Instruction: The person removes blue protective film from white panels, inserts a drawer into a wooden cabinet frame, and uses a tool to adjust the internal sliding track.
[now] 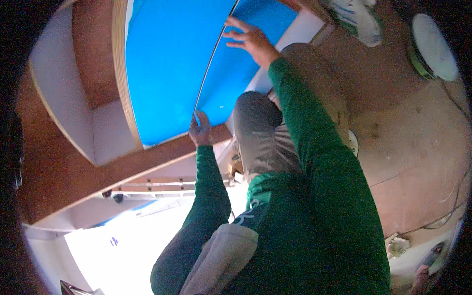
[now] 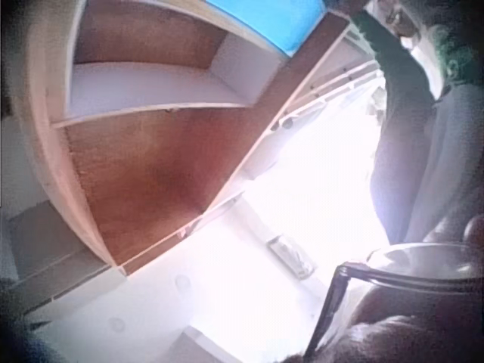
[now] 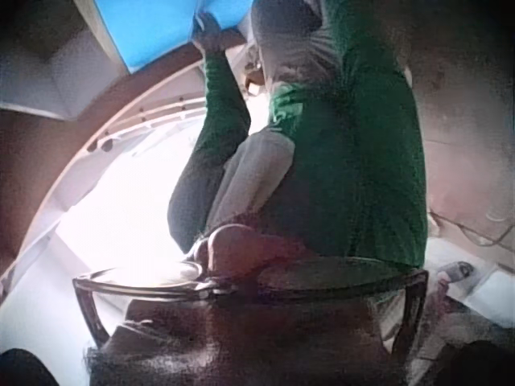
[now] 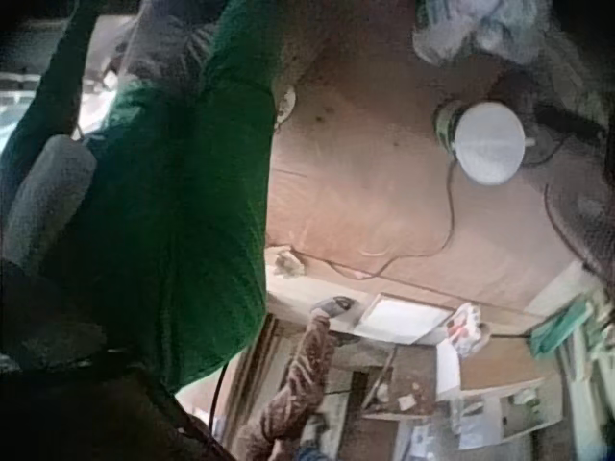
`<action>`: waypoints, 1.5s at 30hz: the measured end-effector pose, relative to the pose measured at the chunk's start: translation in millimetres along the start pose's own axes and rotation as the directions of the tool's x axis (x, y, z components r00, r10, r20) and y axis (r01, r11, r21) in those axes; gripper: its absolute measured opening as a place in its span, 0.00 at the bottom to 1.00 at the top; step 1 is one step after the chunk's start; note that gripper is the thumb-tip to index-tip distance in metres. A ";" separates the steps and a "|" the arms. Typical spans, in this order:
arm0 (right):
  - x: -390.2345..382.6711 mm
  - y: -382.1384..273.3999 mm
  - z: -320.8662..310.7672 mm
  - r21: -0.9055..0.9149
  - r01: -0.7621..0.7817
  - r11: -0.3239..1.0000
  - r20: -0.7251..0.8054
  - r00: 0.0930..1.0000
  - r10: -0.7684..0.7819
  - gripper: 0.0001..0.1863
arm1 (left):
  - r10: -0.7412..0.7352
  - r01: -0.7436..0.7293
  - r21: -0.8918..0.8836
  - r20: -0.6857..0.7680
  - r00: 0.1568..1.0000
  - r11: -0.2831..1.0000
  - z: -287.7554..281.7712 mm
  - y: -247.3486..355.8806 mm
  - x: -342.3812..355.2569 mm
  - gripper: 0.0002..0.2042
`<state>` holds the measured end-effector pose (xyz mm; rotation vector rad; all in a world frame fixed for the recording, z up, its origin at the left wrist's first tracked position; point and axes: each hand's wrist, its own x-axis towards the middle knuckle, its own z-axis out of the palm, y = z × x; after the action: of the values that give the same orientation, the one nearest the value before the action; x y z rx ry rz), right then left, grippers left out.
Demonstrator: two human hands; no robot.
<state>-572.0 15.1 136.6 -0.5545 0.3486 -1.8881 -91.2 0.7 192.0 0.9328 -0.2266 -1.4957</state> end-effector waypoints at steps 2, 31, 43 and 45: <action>-3.6 2.1 -19.8 -0.055 0.018 0.998 -0.001 1.000 -0.019 0.35 | 0.073 -0.069 0.088 -0.050 0.996 0.994 9.2 -51.7 -8.4 0.15; -13.0 -22.5 6.8 -0.062 -0.114 0.992 0.004 0.993 0.114 0.33 | 0.436 -0.394 0.378 0.897 -0.068 -0.838 246.0 2.6 -167.5 0.20; -2.5 -37.3 -5.5 -0.225 -0.177 0.958 -0.160 0.977 0.143 0.30 | 0.509 -0.431 0.450 0.861 -0.026 -0.783 256.9 -35.8 -91.6 0.15; -1.5 -28.4 -5.5 -0.204 -0.186 0.961 -0.175 0.973 0.151 0.27 | 0.550 -0.404 0.458 0.822 -0.148 -0.792 261.8 -25.4 -94.4 0.20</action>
<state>-596.9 27.0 145.4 -0.5050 0.6939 -1.7416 -294.1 -9.8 383.9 1.1193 -1.6482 0.8649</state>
